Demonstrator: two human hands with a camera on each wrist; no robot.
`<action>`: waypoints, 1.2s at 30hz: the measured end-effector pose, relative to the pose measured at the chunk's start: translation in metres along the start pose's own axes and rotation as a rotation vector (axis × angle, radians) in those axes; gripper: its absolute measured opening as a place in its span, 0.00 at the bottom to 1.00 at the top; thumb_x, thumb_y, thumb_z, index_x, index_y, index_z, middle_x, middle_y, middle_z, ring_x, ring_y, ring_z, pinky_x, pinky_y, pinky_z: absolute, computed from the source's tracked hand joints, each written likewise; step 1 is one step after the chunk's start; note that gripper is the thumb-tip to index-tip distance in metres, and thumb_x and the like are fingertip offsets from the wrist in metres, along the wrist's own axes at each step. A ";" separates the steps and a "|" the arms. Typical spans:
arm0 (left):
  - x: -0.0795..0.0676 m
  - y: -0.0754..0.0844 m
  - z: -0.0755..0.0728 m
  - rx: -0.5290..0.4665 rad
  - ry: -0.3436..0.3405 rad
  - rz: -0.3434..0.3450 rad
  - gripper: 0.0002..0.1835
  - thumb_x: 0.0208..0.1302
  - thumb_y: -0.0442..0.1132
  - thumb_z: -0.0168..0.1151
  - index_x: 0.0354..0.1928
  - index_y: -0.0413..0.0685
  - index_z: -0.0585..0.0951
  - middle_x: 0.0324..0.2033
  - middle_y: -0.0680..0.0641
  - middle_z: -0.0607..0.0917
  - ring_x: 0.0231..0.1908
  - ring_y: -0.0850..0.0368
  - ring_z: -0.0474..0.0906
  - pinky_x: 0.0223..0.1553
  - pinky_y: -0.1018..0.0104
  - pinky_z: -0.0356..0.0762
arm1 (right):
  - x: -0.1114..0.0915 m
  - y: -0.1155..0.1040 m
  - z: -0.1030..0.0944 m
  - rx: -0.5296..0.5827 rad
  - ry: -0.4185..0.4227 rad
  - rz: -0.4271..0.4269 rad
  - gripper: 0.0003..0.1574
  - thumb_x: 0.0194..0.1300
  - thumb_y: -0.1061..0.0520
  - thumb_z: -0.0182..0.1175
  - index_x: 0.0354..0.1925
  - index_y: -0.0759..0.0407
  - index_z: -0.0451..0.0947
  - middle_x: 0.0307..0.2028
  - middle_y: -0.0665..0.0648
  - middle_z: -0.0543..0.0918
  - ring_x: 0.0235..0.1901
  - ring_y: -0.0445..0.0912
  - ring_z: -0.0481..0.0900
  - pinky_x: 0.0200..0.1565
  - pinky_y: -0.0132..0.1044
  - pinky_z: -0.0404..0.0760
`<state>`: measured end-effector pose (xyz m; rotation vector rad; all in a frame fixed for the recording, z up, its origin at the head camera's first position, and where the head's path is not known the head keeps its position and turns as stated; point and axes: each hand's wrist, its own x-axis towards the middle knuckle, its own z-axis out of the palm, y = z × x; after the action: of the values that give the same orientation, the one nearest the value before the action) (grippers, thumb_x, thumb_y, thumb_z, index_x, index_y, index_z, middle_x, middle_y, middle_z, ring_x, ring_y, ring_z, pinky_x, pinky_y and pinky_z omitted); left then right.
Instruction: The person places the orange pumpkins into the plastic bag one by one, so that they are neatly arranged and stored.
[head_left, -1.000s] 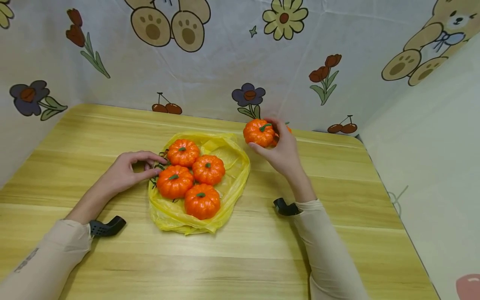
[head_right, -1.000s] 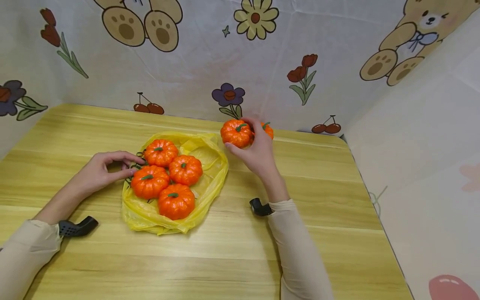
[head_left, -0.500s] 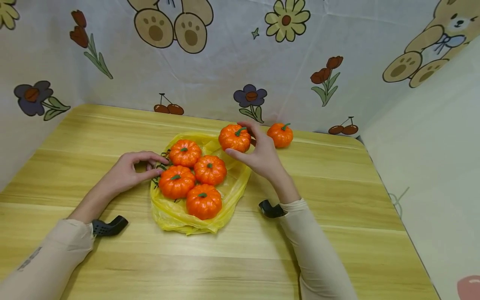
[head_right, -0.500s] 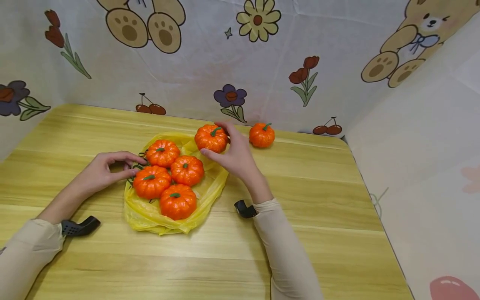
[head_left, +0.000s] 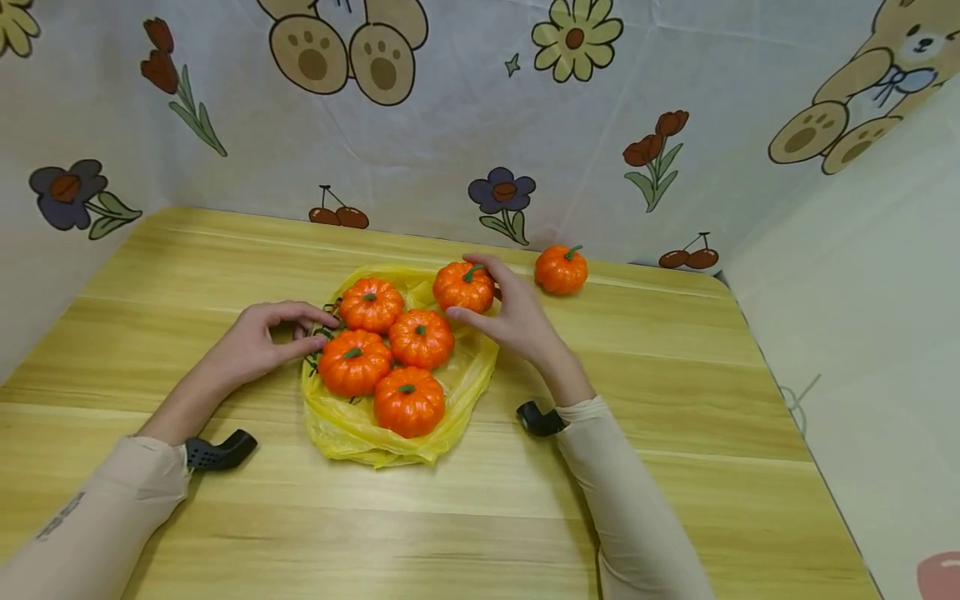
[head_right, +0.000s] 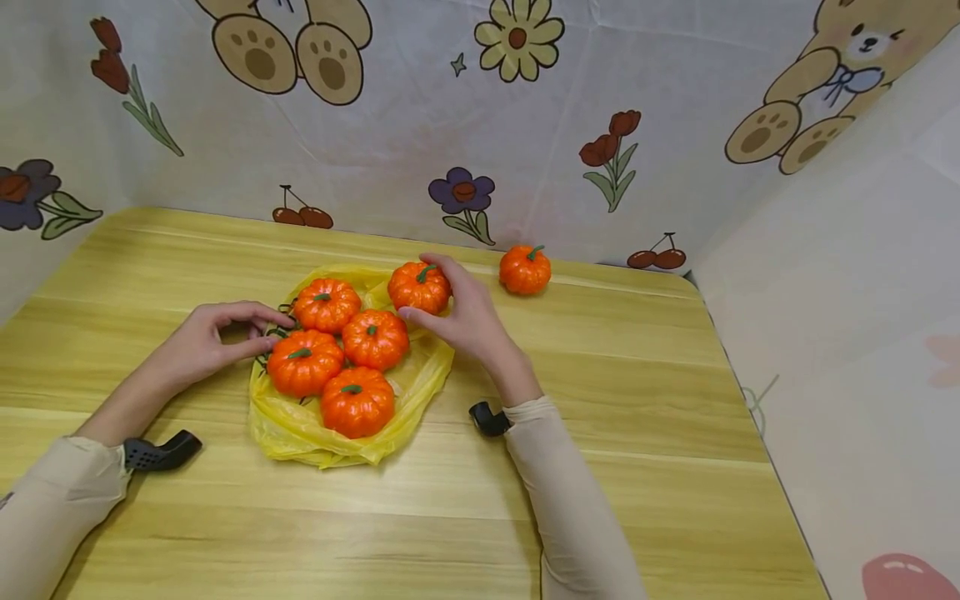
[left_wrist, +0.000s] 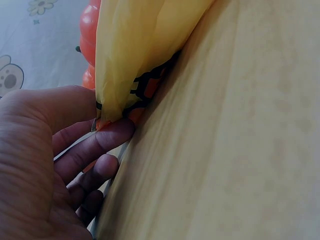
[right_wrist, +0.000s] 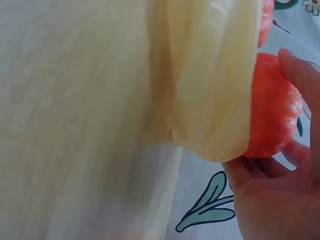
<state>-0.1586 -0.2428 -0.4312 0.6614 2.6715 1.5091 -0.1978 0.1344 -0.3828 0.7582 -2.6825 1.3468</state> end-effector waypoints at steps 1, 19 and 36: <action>0.000 0.000 0.000 -0.001 0.000 0.002 0.12 0.68 0.34 0.73 0.51 0.55 0.90 0.34 0.51 0.86 0.33 0.59 0.76 0.41 0.72 0.71 | 0.000 0.001 0.000 -0.008 -0.008 0.003 0.49 0.65 0.46 0.76 0.76 0.55 0.67 0.67 0.55 0.78 0.65 0.47 0.78 0.69 0.45 0.76; 0.000 0.003 -0.002 0.009 -0.012 0.009 0.12 0.68 0.34 0.73 0.51 0.54 0.90 0.34 0.50 0.84 0.34 0.59 0.76 0.40 0.72 0.71 | -0.005 0.007 0.001 -0.033 -0.083 0.035 0.38 0.79 0.42 0.60 0.80 0.44 0.63 0.76 0.52 0.70 0.74 0.47 0.70 0.74 0.45 0.69; 0.000 0.002 -0.001 0.010 -0.008 0.006 0.12 0.68 0.34 0.72 0.51 0.54 0.90 0.34 0.51 0.85 0.34 0.59 0.76 0.41 0.72 0.71 | -0.007 0.011 0.002 -0.159 -0.161 0.097 0.44 0.77 0.36 0.59 0.83 0.38 0.57 0.79 0.56 0.66 0.78 0.52 0.64 0.79 0.50 0.59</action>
<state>-0.1578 -0.2430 -0.4289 0.6748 2.6751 1.4917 -0.1960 0.1410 -0.3939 0.7586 -2.9435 1.1174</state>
